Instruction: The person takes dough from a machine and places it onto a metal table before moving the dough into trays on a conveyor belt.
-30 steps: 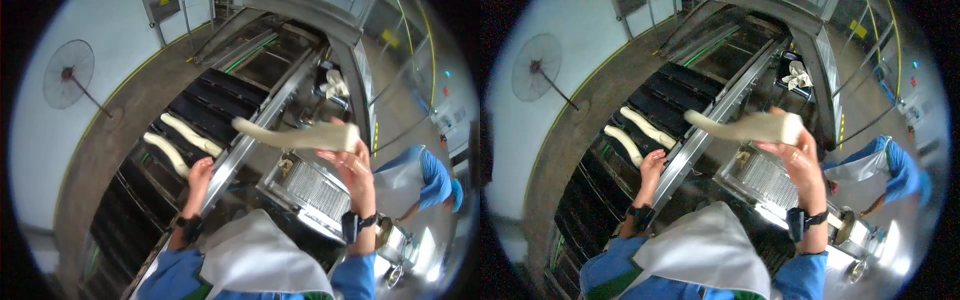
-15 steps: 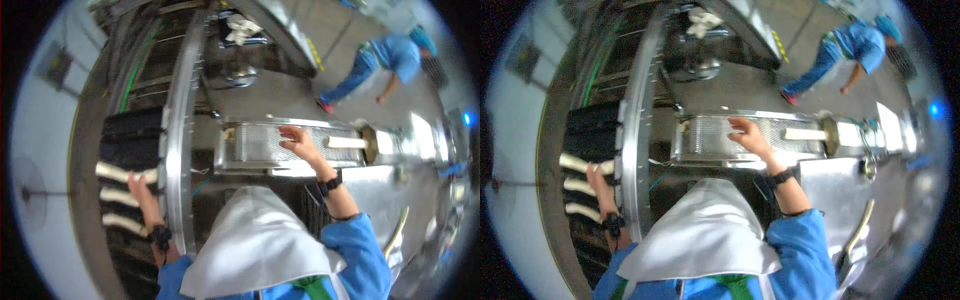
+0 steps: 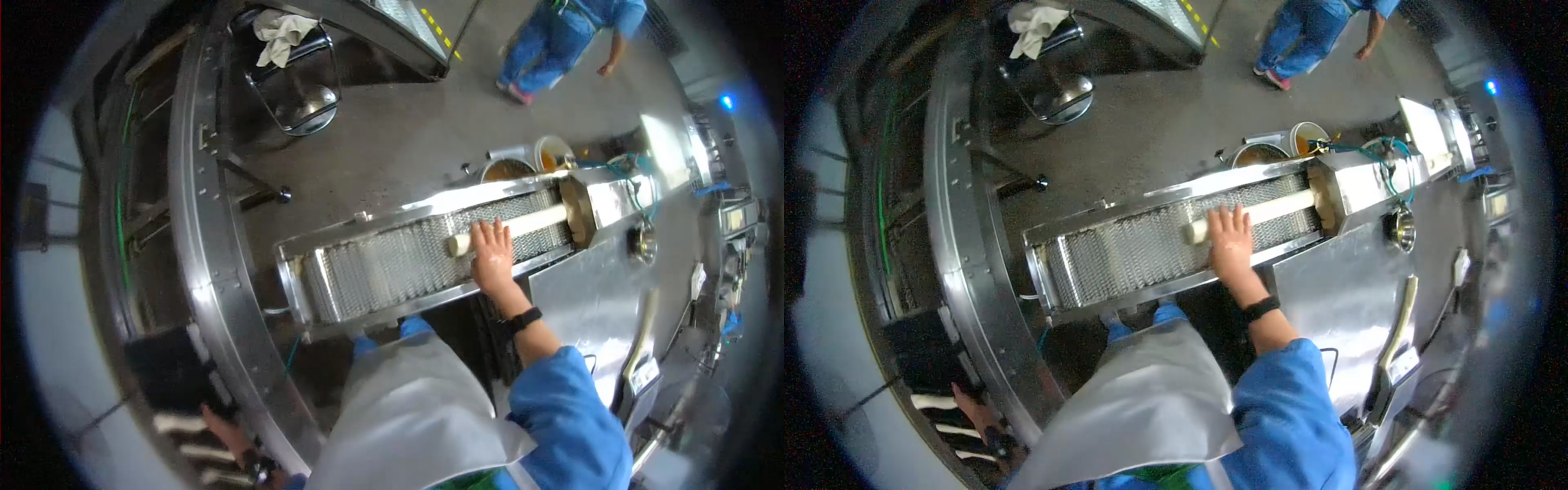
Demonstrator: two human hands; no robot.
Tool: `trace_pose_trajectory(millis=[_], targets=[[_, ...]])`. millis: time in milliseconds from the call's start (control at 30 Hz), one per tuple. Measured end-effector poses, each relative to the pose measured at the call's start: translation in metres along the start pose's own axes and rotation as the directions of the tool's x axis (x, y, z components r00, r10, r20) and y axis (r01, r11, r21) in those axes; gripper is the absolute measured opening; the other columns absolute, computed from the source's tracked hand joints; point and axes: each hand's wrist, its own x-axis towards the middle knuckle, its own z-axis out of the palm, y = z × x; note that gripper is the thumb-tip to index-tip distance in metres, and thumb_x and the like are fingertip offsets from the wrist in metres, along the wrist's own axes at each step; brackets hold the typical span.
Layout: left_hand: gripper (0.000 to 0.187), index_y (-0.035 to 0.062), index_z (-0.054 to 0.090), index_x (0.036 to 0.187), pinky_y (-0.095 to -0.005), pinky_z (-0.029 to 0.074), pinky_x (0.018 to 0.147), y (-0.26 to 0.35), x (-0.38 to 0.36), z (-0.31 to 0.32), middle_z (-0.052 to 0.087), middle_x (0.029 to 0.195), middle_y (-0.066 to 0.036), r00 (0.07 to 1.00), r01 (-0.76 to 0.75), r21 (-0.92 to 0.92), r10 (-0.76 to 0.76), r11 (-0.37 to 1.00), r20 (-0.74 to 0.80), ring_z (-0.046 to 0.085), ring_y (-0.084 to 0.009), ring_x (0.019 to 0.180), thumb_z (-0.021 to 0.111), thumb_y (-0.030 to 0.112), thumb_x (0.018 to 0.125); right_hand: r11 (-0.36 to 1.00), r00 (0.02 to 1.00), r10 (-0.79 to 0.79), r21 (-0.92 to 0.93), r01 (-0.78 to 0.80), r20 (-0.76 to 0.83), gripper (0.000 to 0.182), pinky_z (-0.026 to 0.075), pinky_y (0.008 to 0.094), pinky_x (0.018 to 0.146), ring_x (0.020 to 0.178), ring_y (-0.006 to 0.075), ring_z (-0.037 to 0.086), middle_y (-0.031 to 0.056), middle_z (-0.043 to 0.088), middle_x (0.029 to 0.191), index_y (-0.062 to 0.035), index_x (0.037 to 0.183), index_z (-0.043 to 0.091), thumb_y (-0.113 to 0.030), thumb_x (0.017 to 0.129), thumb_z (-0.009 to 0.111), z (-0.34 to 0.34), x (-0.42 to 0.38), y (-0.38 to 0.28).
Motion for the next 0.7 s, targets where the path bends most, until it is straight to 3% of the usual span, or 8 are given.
trace_pose_trajectory(millis=[100,200,267,300,367,467,567,700], targets=[[0.070,0.0027,0.025,0.147,-0.0447,0.016,0.116,-0.012,0.006,0.006,0.023,0.153,-0.016,0.890,0.455,-0.596,-0.365,0.661,0.274,0.020,-0.0333,0.141,0.049,0.038,0.092,0.989,0.999,-0.048,0.142,0.049,-0.010,0.054,0.015,0.0538,0.115,0.138,0.0372,0.029,0.0162,0.043,0.140,-0.0063,0.132,0.046,-0.009,0.079,0.059,-0.014,0.010,-0.023],[0.070,0.0060,0.022,0.149,-0.0447,0.011,0.117,-0.034,-0.006,0.003,0.019,0.155,-0.013,0.963,0.186,-0.062,-0.170,0.981,0.207,0.014,-0.0297,0.144,0.048,0.039,0.092,0.951,0.971,-0.084,0.271,0.146,-0.225,0.055,0.020,0.0560,0.112,0.129,0.0377,0.038,0.0161,0.048,0.132,-0.0045,0.126,0.049,0.000,0.072,0.057,0.006,0.008,-0.037],[0.068,0.0063,0.021,0.149,-0.0447,0.012,0.117,-0.067,-0.006,0.024,0.021,0.155,-0.012,0.954,-0.243,-0.622,0.299,0.744,-0.015,0.015,-0.0271,0.144,0.045,0.038,0.094,0.929,0.967,-0.138,0.311,0.203,-0.216,0.052,0.022,0.0554,0.111,0.128,0.0348,0.040,0.0159,0.049,0.132,-0.0043,0.124,0.051,0.001,0.073,0.055,0.000,0.007,-0.043],[0.067,0.0058,0.022,0.149,-0.0438,0.013,0.117,-0.034,0.001,0.010,0.021,0.155,-0.012,0.990,0.083,-0.676,0.018,0.732,0.141,0.015,-0.0269,0.143,0.043,0.040,0.095,0.926,0.963,-0.156,0.306,0.220,-0.222,0.048,0.022,0.0546,0.111,0.128,0.0330,0.041,0.0155,0.050,0.131,-0.0041,0.120,0.054,0.000,0.072,0.056,-0.004,0.005,-0.046],[0.066,0.0048,0.023,0.148,-0.0421,0.014,0.117,0.066,0.020,-0.037,0.022,0.154,-0.012,0.728,0.627,-0.720,-0.552,0.298,0.406,0.016,-0.0264,0.143,0.041,0.042,0.096,0.917,0.957,-0.177,0.315,0.245,-0.232,0.046,0.023,0.0542,0.111,0.127,0.0327,0.042,0.0152,0.050,0.131,-0.0042,0.118,0.055,-0.002,0.073,0.057,-0.005,0.003,-0.051],[0.067,0.0040,0.029,0.146,-0.0413,0.021,0.114,0.036,0.032,-0.016,0.028,0.152,-0.013,0.853,0.503,-0.701,-0.421,0.506,0.308,0.025,-0.0281,0.140,0.038,0.048,0.097,0.902,0.921,-0.231,0.287,0.323,-0.313,0.038,0.029,0.0521,0.107,0.120,0.0307,0.047,0.0146,0.054,0.122,-0.0057,0.112,0.057,-0.007,0.074,0.058,-0.003,0.001,-0.055],[0.078,0.0067,0.026,0.148,-0.0477,0.027,0.108,0.055,0.056,-0.017,0.029,0.150,-0.014,0.777,0.579,-0.790,-0.431,0.203,0.459,0.032,-0.0350,0.134,0.043,0.058,0.091,0.912,0.933,-0.305,0.226,0.344,-0.190,0.027,0.037,0.0481,0.096,0.104,0.0297,0.051,0.0117,0.054,0.100,-0.0085,0.099,0.057,-0.010,0.072,0.059,-0.017,-0.006,-0.060],[0.049,-0.0008,0.059,0.116,-0.0408,0.042,0.092,0.108,0.066,-0.047,0.062,0.115,-0.014,0.693,0.689,-0.610,-0.603,0.391,0.395,0.056,-0.0302,0.106,0.047,0.042,0.095,0.921,0.940,-0.273,0.228,0.317,-0.206,0.011,0.045,0.0446,0.066,0.077,0.0336,0.052,0.0127,0.051,0.077,-0.0084,0.074,0.056,-0.007,0.065,0.063,-0.003,-0.015,-0.070]])
